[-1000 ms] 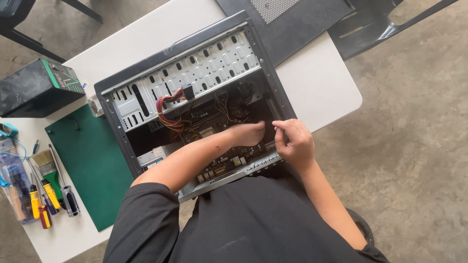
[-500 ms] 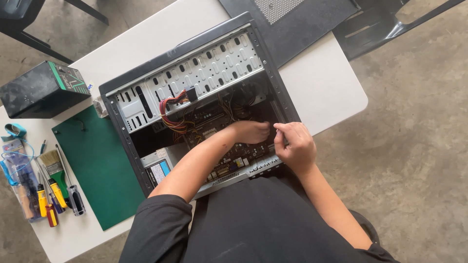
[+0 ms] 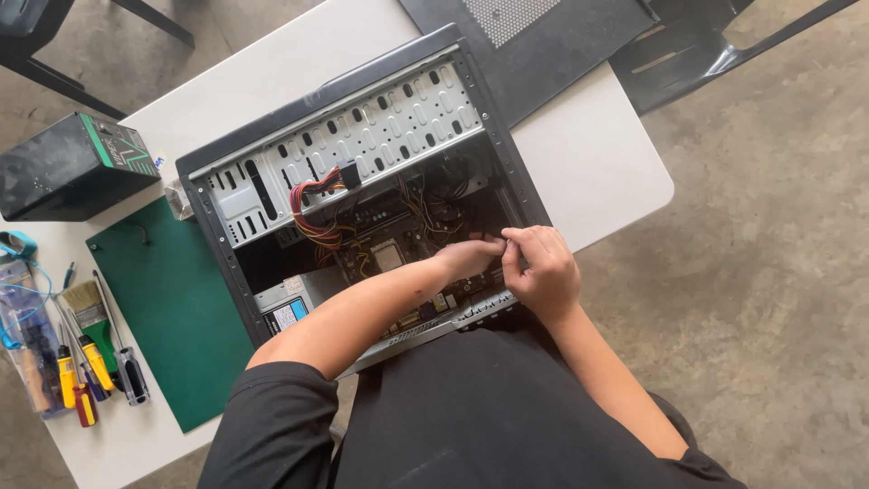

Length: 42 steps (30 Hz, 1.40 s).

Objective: The person uses a screwdriver to open a desktop computer case and then removes the CPU heatsink from the motherboard.

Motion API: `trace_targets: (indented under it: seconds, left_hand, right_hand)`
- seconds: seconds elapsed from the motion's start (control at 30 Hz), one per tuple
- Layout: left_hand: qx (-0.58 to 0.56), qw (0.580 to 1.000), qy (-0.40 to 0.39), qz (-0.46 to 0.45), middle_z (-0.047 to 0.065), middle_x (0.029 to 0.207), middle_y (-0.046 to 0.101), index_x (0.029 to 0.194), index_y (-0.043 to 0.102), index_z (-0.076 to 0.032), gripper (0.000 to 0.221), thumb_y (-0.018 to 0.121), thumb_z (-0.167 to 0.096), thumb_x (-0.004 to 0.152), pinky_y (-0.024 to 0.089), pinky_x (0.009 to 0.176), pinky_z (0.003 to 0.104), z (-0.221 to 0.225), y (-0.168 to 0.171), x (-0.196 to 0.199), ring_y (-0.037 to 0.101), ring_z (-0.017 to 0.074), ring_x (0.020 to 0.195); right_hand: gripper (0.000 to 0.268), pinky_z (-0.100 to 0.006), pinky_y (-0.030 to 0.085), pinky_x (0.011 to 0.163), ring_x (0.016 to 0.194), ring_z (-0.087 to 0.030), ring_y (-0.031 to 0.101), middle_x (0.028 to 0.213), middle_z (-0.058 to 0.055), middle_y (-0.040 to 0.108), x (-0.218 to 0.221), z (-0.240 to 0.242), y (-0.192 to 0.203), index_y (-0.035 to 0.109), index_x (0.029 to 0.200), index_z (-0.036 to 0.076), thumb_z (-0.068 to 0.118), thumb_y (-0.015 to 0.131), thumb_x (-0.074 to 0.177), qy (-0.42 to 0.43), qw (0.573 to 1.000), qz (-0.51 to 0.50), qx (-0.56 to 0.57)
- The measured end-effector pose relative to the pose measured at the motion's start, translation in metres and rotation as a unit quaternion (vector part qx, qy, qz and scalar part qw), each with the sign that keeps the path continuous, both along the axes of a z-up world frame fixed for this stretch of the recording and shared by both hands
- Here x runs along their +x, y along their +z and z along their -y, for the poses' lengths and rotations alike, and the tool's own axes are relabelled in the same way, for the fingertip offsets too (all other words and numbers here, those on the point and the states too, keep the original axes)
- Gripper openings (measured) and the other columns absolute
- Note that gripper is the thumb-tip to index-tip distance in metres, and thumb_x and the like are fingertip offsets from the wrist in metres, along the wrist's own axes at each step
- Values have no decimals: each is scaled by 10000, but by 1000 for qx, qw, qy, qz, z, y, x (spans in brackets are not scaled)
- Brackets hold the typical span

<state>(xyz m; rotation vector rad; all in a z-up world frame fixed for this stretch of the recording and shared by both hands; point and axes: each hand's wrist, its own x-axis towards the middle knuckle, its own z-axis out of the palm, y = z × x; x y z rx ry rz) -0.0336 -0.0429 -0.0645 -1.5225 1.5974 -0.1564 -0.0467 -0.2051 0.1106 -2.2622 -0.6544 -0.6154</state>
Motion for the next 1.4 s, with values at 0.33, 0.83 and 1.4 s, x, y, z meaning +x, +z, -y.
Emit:
trace_targets:
  seconds: [0.33, 0.83, 1.4]
  left_hand:
    - [-33, 986, 104, -123, 146, 778, 742, 934, 828, -131, 405, 490, -311, 1067, 279, 1201, 687, 23, -49, 14, 689, 353, 932]
    - [5, 995, 21, 93, -10, 639, 609, 795, 712, -245, 264, 539, -201, 990, 534, 846, 506, 18, -22, -21, 619, 242, 652]
    - [8, 999, 8, -42, 178, 499, 611, 619, 699, -90, 424, 488, -194, 973, 473, 807, 629, 19, -26, 0, 606, 416, 560]
  right_hand:
    - [176, -348, 571, 721, 696, -233, 667, 766, -26, 626, 2, 2, -6, 759, 1021, 102, 27, 631, 928, 0, 1000, 27, -10]
    - [172, -332, 569, 689, 642, -224, 656, 713, -35, 626, 3, 0, 3, 764, 993, 87, 16, 624, 923, -5, 1000, 3, 7]
    - [184, -338, 563, 665, 623, -220, 630, 705, -24, 601, 4, -3, 11, 756, 988, 87, 20, 593, 936, -7, 1000, 1, 19]
